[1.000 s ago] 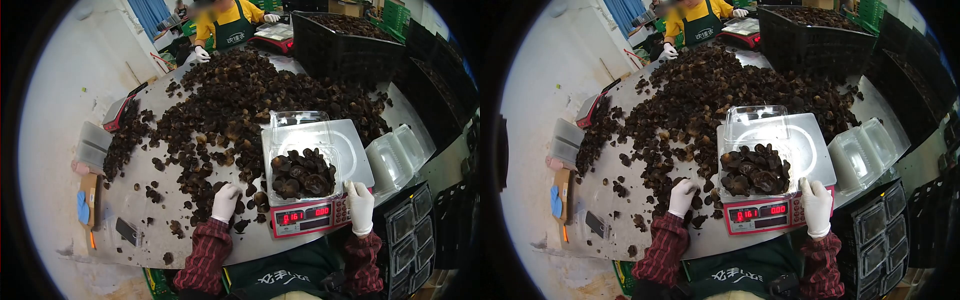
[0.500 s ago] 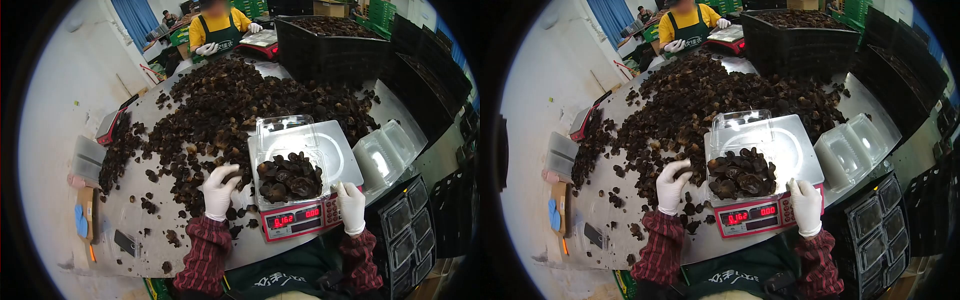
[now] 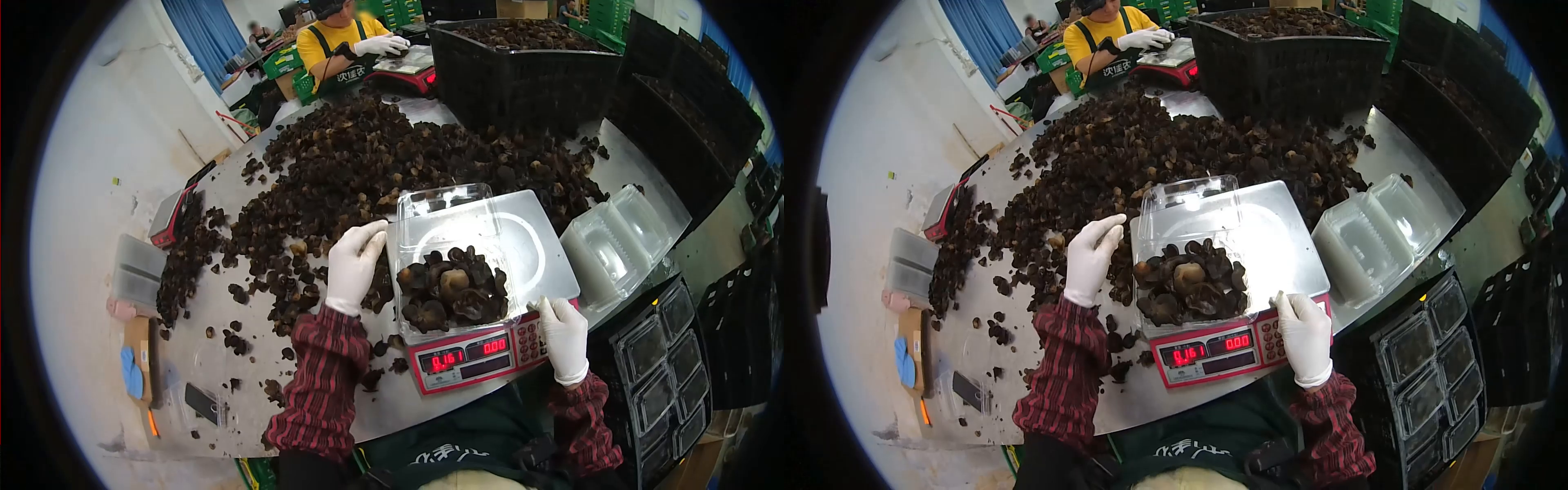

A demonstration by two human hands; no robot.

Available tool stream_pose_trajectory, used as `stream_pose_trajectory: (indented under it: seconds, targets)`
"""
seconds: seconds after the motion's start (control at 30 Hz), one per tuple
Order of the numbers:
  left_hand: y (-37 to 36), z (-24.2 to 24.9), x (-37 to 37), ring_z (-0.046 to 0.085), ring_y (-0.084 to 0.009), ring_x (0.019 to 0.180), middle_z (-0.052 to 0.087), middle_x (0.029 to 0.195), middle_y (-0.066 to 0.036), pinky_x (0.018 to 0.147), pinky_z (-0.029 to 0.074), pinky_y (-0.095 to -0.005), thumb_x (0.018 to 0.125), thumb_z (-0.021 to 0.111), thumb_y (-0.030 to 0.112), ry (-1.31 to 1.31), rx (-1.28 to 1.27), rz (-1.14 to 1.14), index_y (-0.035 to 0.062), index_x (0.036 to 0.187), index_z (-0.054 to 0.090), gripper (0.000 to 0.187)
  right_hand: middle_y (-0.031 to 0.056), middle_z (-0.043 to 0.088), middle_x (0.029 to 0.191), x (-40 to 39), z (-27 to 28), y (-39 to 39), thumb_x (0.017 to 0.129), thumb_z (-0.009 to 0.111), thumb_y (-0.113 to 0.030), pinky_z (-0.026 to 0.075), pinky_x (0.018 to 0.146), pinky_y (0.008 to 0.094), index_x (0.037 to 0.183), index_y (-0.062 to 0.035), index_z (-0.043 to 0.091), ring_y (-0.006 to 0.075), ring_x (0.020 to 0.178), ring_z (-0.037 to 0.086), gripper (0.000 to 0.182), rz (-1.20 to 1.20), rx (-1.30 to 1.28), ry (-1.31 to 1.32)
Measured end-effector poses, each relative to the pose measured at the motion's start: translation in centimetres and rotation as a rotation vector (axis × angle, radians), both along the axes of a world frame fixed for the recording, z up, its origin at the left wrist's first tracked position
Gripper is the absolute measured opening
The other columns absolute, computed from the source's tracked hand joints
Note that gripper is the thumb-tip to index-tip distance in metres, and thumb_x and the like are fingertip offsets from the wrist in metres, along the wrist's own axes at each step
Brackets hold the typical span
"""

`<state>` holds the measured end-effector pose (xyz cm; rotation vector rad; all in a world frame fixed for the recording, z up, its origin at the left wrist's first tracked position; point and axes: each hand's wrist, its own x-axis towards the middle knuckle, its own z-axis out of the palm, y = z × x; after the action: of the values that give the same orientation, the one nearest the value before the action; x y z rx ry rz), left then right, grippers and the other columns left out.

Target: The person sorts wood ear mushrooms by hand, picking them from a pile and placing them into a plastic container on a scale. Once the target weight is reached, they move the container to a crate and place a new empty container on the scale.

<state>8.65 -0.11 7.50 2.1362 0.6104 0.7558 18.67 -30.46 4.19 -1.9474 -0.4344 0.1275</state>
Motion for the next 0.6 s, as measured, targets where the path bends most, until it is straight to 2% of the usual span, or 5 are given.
stream_pose_trajectory:
  seconds: [0.13,0.17,0.4,0.53,0.6]
  targets:
    - [1.7,-1.8,2.4,0.058,-0.0105,0.069,0.066,0.088,-0.008,0.067,0.047,-0.0264,0.087,0.063,0.016,0.184,-0.27,-0.032,0.0051,0.117,0.063,0.032,0.003,0.055,0.058,0.0,-0.4,0.4,0.092,0.061,-0.015,0.037,0.048,0.024,0.079,0.0027,0.064,0.0056,0.05,0.047,0.023,0.019,0.052,-0.025]
    - [1.9,-1.9,3.1,0.049,-0.0032,0.06,0.061,0.086,-0.003,0.049,0.037,-0.0175,0.088,0.062,0.017,0.211,-0.352,-0.073,0.0068,0.132,0.052,0.046,-0.0012,0.048,0.053,0.0,-0.4,0.5,0.092,0.061,-0.015,0.033,0.043,0.0225,0.075,0.0019,0.063,0.0038,0.046,0.042,0.024,0.039,0.091,-0.086]
    - [0.6,-0.9,2.4,0.058,-0.0107,0.088,0.062,0.098,-0.006,0.076,0.047,-0.0263,0.092,0.058,0.017,-0.433,-0.696,-0.235,0.0074,0.147,0.025,0.065,-0.0007,0.048,0.054,0.2,0.9,0.5,0.095,0.056,-0.031,0.034,0.045,0.0225,0.078,0.0021,0.062,0.0052,0.049,0.043,0.038,0.013,0.11,0.14]
    - [-1.7,-0.2,-4.2,0.056,-0.0244,0.107,0.06,0.111,-0.011,0.097,0.041,-0.0384,0.096,0.025,0.058,-0.331,0.044,-0.361,-0.0004,0.095,0.067,0.072,0.0006,0.05,0.053,0.4,1.0,0.1,0.098,0.046,-0.043,0.037,0.046,0.023,0.081,0.0024,0.06,0.0079,0.047,0.047,0.05,0.113,0.325,0.195]
    - [-4.2,0.2,-6.5,0.057,-0.0209,0.101,0.06,0.105,-0.01,0.091,0.044,-0.0336,0.092,0.058,0.037,-0.217,0.017,-0.301,0.0035,0.095,0.066,0.035,0.0014,0.052,0.053,0.2,1.2,0.0,0.098,0.043,-0.044,0.038,0.046,0.0233,0.083,0.0025,0.059,0.0091,0.047,0.049,0.052,0.175,0.329,0.286]
